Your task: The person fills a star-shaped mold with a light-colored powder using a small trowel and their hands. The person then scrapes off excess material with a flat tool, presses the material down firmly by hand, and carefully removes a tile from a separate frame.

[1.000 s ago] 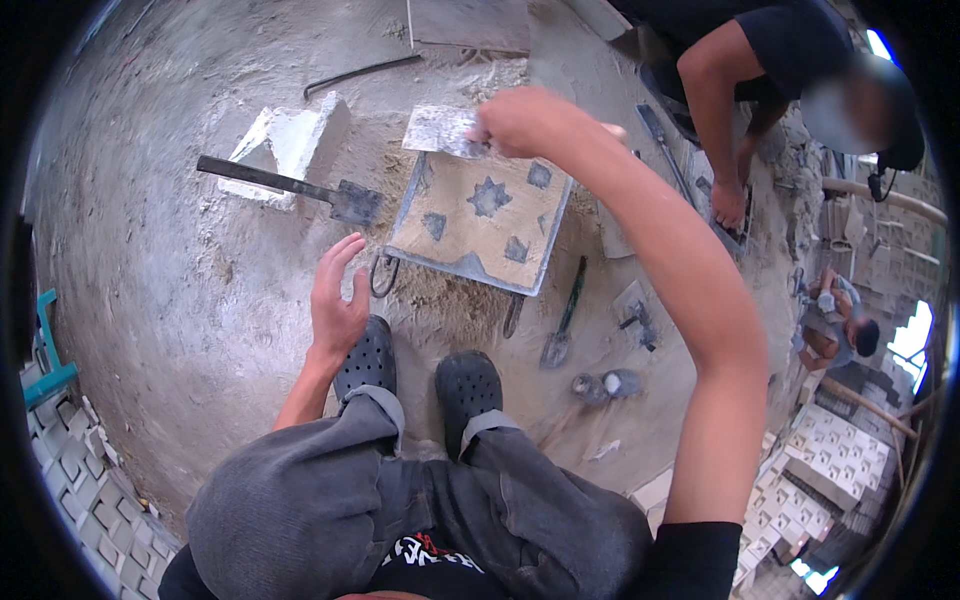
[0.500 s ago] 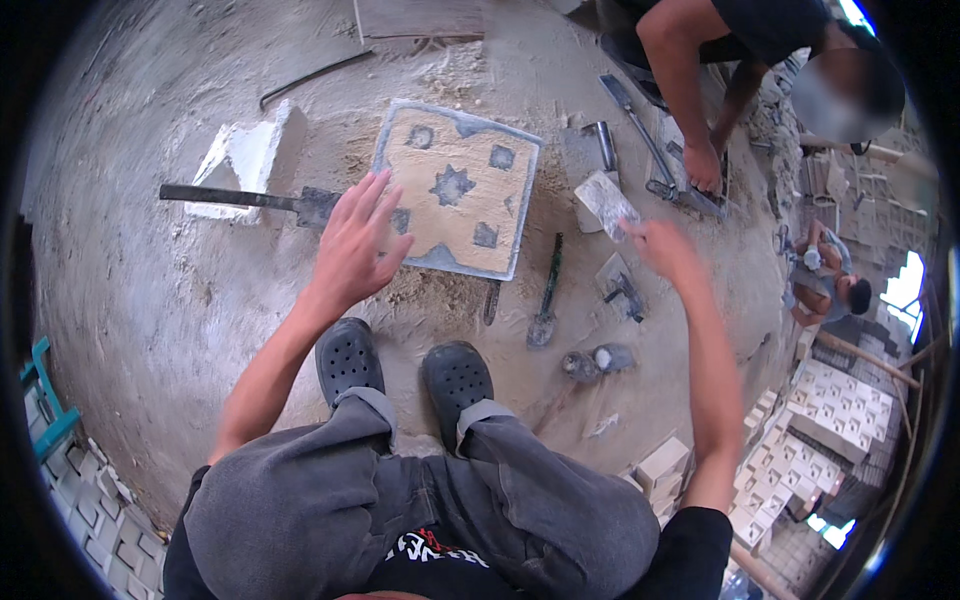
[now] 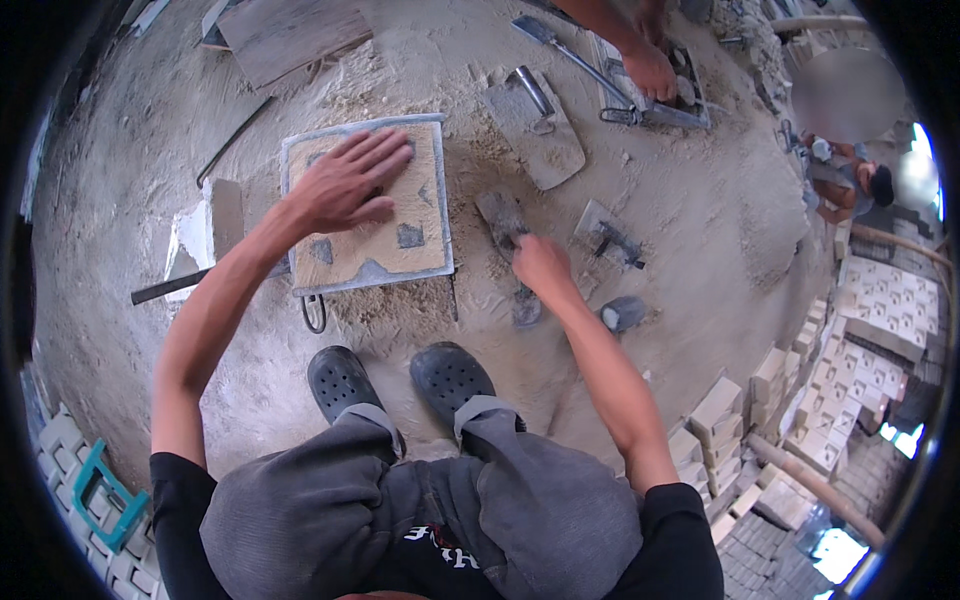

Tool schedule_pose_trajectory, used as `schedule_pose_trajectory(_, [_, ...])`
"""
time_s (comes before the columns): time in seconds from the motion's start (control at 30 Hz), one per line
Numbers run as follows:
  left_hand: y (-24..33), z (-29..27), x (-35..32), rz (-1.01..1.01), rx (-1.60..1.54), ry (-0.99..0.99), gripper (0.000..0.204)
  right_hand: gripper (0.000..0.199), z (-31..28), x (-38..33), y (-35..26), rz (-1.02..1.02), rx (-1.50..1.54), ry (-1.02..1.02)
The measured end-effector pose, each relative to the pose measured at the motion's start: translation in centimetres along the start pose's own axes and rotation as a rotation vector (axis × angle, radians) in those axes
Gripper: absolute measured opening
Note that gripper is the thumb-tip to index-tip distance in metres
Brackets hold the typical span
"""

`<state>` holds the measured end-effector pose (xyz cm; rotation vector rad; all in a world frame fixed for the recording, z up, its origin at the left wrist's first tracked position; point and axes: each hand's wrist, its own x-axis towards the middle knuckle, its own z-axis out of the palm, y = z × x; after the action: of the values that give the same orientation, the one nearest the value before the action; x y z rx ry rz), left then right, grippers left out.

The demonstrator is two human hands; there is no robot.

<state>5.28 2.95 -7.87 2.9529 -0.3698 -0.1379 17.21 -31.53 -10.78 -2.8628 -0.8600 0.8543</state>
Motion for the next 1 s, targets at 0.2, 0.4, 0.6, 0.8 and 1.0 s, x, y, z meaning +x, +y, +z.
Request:
schedule_pose_trajectory(0.2, [-2.7,-2.5,-5.4,-0.085,0.023,-0.144,0.077,0.02,0.8,4.7,-0.9,-0.041,0.056,0.081])
schedule_pose_trajectory(0.4, [-3.7,-6.2,-11.4,-0.038,0.072,-0.461,0.084,0.017,0.3,9.8,-2.8,-0.169,0.077,0.187])
schedule_pose_trajectory(0.6, [-4.9,-6.7,-8.4,-0.001,0.131,-0.34,0.077,0.023,-1.7,16.3,-4.9,-0.128,0.099,0.116])
schedule_pose_trajectory(0.8, [-6.5,-3.8,-4.7,-0.252,0.058,0.18,0.062,0.03,-4.3,17.1,-6.6,-0.121,0.079,0.083])
schedule_pose_trajectory(1.0, [-4.3,-0.9,-4.7,-0.585,-0.358,0.411,0.055,0.039,-7.6,13.4,-5.5,-0.188,-0.064,0.197])
